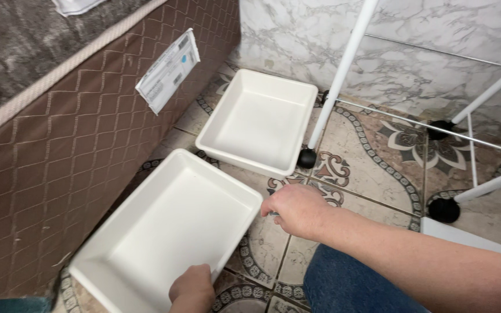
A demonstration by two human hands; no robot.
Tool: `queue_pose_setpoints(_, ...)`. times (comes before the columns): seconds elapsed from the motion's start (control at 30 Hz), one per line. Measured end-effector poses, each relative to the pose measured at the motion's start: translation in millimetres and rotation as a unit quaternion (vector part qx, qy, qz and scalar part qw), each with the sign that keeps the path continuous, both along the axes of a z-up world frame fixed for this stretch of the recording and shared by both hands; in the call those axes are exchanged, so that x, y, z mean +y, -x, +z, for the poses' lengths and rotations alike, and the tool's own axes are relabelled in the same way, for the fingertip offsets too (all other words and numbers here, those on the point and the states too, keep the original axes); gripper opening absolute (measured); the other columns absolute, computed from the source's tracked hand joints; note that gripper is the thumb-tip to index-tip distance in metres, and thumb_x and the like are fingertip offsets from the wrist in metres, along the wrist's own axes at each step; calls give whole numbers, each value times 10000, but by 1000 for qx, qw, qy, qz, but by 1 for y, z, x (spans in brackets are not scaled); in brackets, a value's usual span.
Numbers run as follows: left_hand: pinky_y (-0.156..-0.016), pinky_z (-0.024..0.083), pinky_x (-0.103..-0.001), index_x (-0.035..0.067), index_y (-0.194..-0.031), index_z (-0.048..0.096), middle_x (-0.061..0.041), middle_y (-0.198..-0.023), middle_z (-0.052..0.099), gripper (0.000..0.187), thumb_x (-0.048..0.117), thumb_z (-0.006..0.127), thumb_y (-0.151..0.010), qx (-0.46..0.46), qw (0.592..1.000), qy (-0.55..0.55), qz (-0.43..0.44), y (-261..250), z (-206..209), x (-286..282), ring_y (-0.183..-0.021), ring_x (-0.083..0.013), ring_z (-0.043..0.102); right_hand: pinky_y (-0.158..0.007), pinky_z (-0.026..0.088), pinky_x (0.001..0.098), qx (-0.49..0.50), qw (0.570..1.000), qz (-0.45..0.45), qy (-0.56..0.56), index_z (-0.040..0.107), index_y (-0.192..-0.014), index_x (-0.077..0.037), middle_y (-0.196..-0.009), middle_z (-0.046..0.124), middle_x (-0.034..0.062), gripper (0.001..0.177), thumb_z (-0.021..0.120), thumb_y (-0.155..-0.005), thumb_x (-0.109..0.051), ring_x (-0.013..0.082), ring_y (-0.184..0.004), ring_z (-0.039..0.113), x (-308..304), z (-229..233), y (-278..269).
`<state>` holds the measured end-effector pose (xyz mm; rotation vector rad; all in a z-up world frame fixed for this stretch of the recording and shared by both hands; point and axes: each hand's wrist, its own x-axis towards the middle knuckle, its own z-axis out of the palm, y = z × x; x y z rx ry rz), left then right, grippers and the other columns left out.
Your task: The person removes the top shelf and two plastic trays from a white metal rolling cart. They then use a small wrench to loosen and remove a bolt from the frame, placing the hardware on the floor.
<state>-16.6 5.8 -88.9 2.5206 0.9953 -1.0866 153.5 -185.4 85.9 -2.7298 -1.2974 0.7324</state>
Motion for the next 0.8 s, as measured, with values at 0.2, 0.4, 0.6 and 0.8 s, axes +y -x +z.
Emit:
queue_pose_setpoints(0.2, -1012, 574, -394, 202, -1198, 656, -24, -1258, 682, 318, 271, 775, -911, -13, 999, 35, 12, -17, 22, -9, -1214, -235, 665, -984, 536, 427, 16, 999, -41, 10, 739, -1165, -229, -1120, 728, 55, 307, 745, -864, -167, 247, -1109, 666, -16, 1, -11)
queue_pose_setpoints(0.4, -1009, 591, -400, 110, -1231, 617, -87, -1248, 694, 573, 422, 868, -821, -32, 995, 51, 74, -46, 70, -17, -1172, -237, 692, -993, 541, 398, 38, 996, -80, -5, 719, -1166, -199, -1137, 738, 27, 294, 731, -874, -181, 213, -1087, 691, -15, 6, -16)
queue_pose_setpoints(0.6, -1020, 556, -394, 62, -1173, 677, -137, -1210, 717, 543, 399, 855, -787, -220, 973, 20, 63, -87, 87, -4, -1156, -281, 669, -933, 554, 421, 13, 994, -104, -41, 740, -1099, -198, -1055, 749, 65, 276, 775, -831, -252, 263, -1032, 700, -28, 12, -24)
queue_pose_setpoints(0.8, -954, 584, -369, 108, -1167, 699, -92, -1120, 766, 459, 355, 816, -798, -299, 943, 132, 68, -145, 119, -27, -1054, -232, 734, -844, 561, 441, -2, 973, -222, -64, 744, -913, -111, -892, 750, 128, 365, 746, -819, -463, 311, -920, 715, -60, 36, -30)
